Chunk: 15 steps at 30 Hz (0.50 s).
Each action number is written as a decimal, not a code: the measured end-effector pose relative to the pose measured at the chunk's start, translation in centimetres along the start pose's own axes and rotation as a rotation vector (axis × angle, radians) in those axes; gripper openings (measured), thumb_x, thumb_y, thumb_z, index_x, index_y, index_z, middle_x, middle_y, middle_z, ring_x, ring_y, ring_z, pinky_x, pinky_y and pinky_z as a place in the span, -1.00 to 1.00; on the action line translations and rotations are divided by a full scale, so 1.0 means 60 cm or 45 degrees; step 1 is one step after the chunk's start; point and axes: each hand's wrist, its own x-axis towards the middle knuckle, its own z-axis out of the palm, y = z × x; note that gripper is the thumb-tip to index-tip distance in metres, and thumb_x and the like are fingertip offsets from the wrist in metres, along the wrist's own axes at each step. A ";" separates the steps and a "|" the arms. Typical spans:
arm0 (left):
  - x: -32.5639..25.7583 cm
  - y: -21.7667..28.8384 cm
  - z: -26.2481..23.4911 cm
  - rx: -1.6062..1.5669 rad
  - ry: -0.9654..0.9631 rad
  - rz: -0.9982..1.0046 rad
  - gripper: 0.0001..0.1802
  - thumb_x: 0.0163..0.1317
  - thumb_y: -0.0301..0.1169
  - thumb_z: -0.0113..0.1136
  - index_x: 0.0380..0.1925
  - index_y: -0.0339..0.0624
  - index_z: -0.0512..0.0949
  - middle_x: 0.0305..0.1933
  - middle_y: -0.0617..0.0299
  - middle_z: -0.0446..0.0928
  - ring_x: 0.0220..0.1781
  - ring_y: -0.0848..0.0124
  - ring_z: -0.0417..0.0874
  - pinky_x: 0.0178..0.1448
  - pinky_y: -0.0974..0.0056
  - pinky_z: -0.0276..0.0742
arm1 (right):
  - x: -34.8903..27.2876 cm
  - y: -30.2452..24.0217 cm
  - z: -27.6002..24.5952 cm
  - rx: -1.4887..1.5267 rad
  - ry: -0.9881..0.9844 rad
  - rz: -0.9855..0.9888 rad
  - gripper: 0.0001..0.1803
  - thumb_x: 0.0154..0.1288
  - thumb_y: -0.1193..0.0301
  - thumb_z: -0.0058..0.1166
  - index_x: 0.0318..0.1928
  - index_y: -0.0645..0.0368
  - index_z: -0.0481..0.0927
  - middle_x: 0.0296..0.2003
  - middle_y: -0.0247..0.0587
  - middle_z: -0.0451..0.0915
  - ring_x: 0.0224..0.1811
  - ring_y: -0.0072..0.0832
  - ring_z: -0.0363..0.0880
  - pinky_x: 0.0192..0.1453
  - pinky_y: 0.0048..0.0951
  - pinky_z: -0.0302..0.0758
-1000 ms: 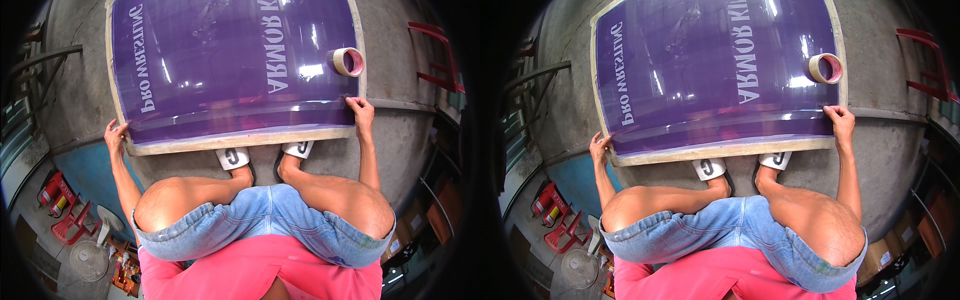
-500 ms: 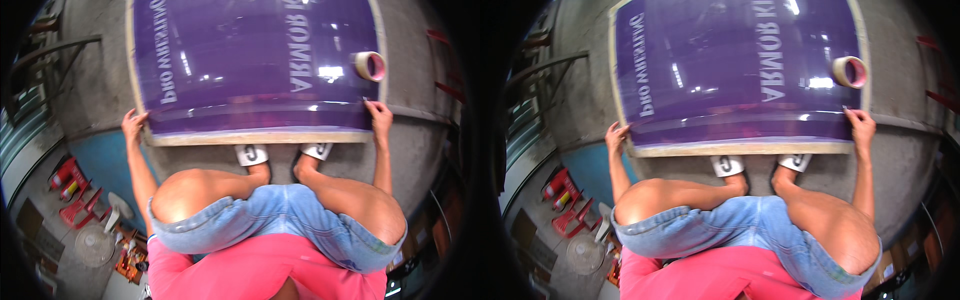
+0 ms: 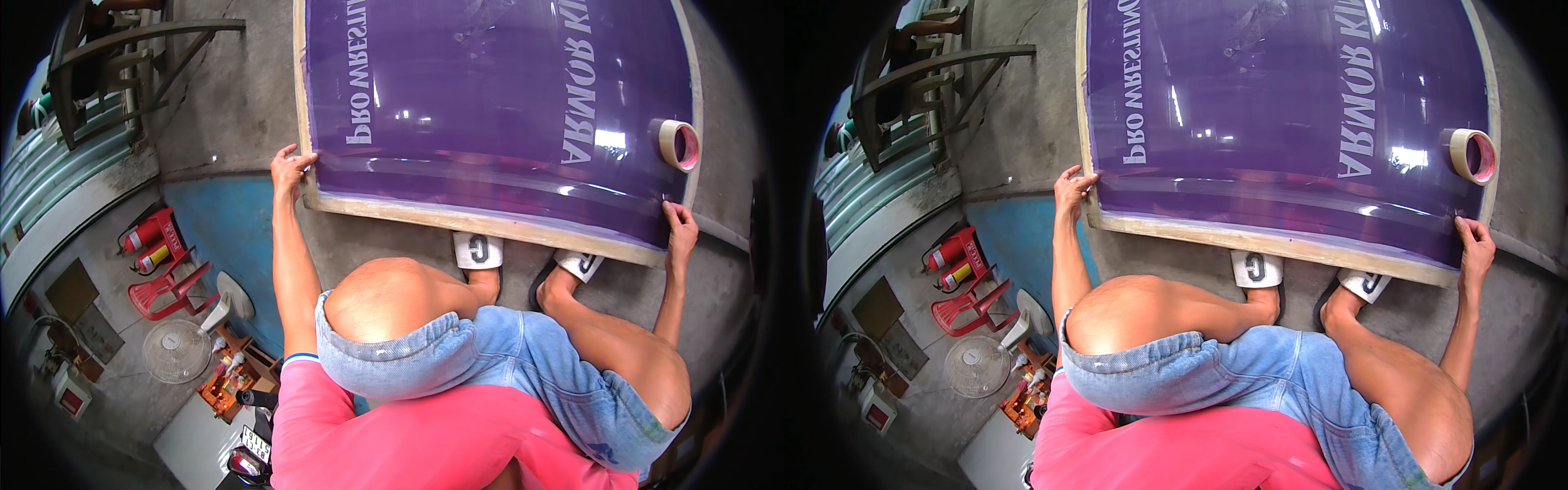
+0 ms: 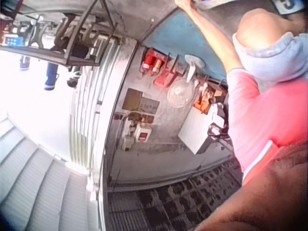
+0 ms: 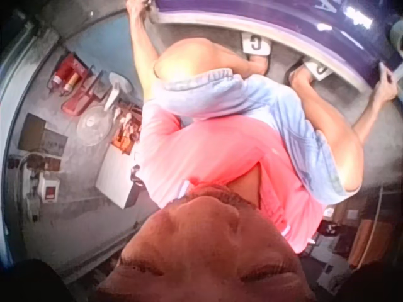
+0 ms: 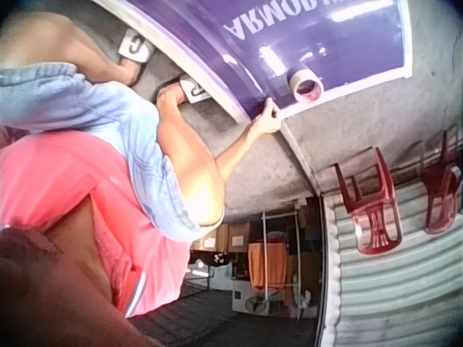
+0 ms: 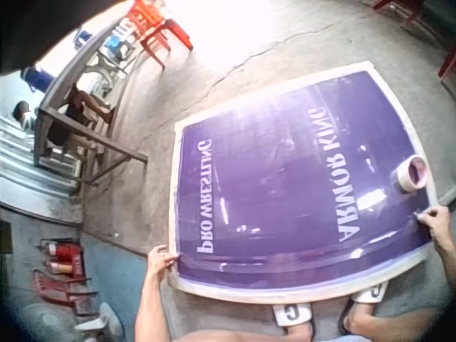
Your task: The person applies clear adhesive tape to the edges of a purple rectangular board labeled 'ARMOR KING PRO WRESTLING'. They repeatedly tear strips of tape and press them along the perimeter, smoothing the surface to secure the film.
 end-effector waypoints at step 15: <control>0.015 -0.004 0.000 -0.033 0.026 -0.056 -0.10 -0.16 -0.52 0.61 0.23 -0.44 0.35 -0.37 0.19 0.69 -0.46 0.51 0.59 -0.41 0.43 0.35 | -0.003 -0.003 0.001 0.006 -0.009 -0.003 -0.79 0.29 0.31 0.32 -0.23 0.22 0.71 -0.37 -0.51 0.59 -0.26 -0.72 0.44 -0.08 -0.63 0.35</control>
